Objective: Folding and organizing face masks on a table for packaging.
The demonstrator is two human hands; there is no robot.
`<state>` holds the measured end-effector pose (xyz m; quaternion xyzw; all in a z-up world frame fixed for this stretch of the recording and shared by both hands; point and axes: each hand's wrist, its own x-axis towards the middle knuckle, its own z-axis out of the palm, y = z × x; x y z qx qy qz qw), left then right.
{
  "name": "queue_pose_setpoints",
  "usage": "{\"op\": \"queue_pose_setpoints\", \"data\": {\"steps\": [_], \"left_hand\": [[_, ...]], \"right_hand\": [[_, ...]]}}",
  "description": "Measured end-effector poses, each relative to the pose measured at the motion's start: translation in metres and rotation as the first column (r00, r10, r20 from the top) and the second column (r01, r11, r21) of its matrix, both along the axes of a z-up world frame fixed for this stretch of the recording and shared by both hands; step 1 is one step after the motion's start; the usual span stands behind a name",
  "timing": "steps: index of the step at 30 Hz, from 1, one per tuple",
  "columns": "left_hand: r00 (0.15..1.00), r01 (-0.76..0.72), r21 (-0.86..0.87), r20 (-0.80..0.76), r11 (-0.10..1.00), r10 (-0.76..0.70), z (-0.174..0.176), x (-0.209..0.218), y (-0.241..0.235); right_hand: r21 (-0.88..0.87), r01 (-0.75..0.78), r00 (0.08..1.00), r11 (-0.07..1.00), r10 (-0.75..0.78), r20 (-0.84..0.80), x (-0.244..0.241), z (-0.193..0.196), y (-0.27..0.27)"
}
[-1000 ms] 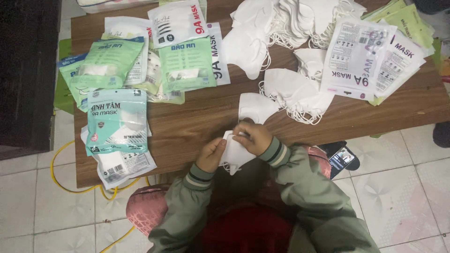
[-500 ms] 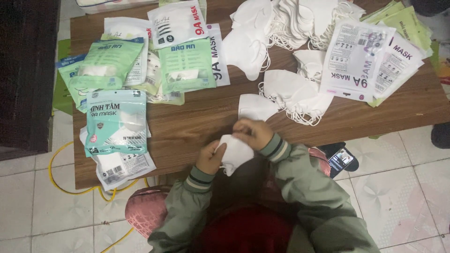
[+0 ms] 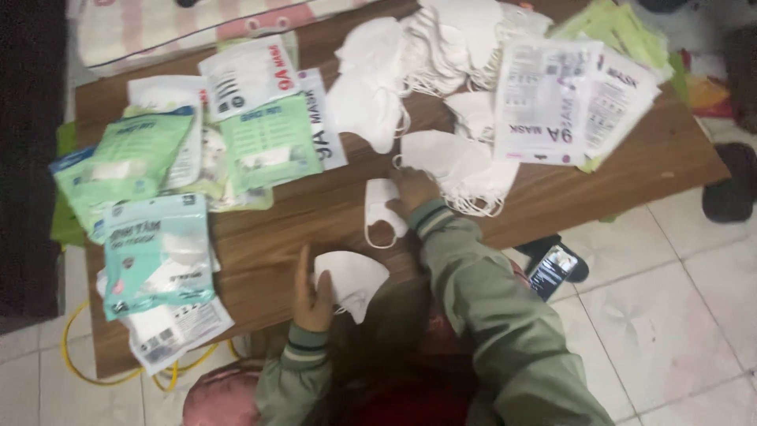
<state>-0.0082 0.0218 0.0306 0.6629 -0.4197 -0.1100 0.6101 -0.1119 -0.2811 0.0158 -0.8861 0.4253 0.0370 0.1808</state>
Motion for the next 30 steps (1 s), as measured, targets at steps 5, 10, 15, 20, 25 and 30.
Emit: {"op": "queue_pose_setpoints", "data": {"steps": [5,10,15,20,25,30], "left_hand": [[0.992,0.097,0.106,0.071,0.99,-0.105,-0.009,-0.005,0.01],[0.993,0.001,0.297,0.116,0.955,-0.037,-0.01,-0.007,0.02],[0.964,-0.184,0.404,0.254,0.896,0.084,0.03,0.032,0.018],[0.947,-0.03,0.424,0.302,0.905,-0.11,0.071,0.093,0.001],[0.981,0.132,0.6,0.035,0.789,-0.19,0.129,0.07,-0.036],[0.98,0.178,0.525,-0.171,0.832,-0.102,0.106,0.05,-0.07]], "right_hand": [[-0.133,-0.084,0.994,0.988,0.092,0.06,0.012,-0.048,-0.014],[-0.299,-0.075,0.936,0.951,0.171,0.309,0.008,-0.03,0.002],[-0.311,-0.06,0.853,0.949,0.21,0.478,0.01,0.015,0.028],[-0.005,-0.264,0.537,0.964,0.151,0.83,-0.005,0.046,0.052],[0.094,-0.466,0.392,0.88,0.11,0.914,-0.001,0.05,0.063],[0.166,-0.413,0.431,0.895,0.031,0.902,0.017,0.033,0.069]]}}
